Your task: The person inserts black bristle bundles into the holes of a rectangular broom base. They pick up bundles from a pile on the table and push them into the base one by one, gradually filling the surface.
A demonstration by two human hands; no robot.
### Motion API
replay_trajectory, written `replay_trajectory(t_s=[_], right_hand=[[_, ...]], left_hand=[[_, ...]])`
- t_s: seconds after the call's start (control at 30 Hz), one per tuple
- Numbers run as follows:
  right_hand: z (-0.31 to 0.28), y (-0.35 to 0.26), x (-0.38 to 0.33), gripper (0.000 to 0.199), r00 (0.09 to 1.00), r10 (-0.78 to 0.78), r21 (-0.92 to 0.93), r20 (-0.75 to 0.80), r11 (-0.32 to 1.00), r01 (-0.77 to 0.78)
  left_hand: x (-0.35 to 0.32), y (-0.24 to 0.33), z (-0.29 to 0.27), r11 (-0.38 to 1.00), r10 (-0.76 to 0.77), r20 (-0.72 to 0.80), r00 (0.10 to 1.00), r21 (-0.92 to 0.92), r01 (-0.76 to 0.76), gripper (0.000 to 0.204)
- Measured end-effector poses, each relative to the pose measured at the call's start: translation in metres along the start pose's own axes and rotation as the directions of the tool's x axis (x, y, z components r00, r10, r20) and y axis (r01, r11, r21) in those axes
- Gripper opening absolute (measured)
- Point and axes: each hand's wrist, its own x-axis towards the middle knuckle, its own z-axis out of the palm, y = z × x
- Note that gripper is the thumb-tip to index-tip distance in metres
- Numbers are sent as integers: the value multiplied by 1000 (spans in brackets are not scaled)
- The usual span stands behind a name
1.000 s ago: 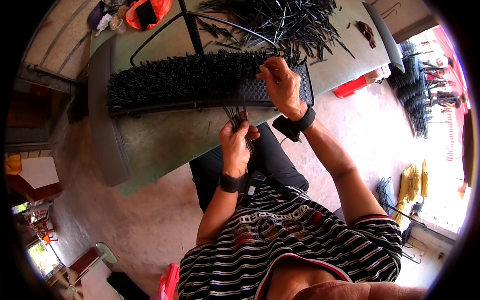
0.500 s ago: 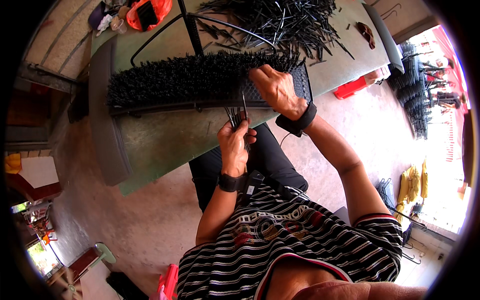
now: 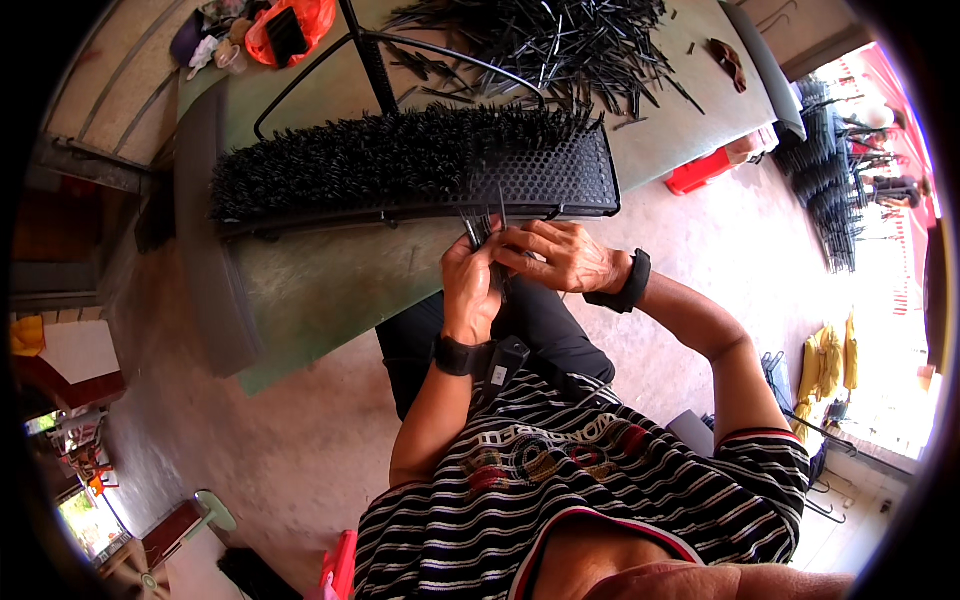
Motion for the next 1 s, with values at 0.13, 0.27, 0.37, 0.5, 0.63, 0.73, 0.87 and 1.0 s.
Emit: replay_trajectory(t_s=[0.13,0.27,0.37,0.5,0.63,0.73,0.87,1.0], right_hand=[[5,11,-13,43,992,30,17,-124,999,-28],[0,20,-1,25,857,387,170,-341,922,-349],[-8,28,22,13,632,645,344,-430,764,-545],[-6,45,33,10,590,659,322,-466,748,-581],[3,56,29,10,607,654,309,-451,753,-581],[9,60,28,11,614,654,295,-442,752,-589],[9,62,30,11,635,640,278,-433,765,-581],[13,68,28,11,731,563,142,-386,819,-556]], left_hand=[[-1,1,11,987,-141,57,988,-67,145,11],[-10,7,17,999,-31,52,998,20,30,16],[-6,1,4,995,44,67,997,82,-50,19],[-4,-3,-7,986,97,45,994,132,-102,21],[-7,2,-5,985,46,-35,998,170,-40,20],[-6,2,-6,989,31,-46,998,143,-25,20],[-6,1,-7,994,17,-67,998,108,-10,17],[-6,0,-7,994,28,-68,997,111,-21,13]])
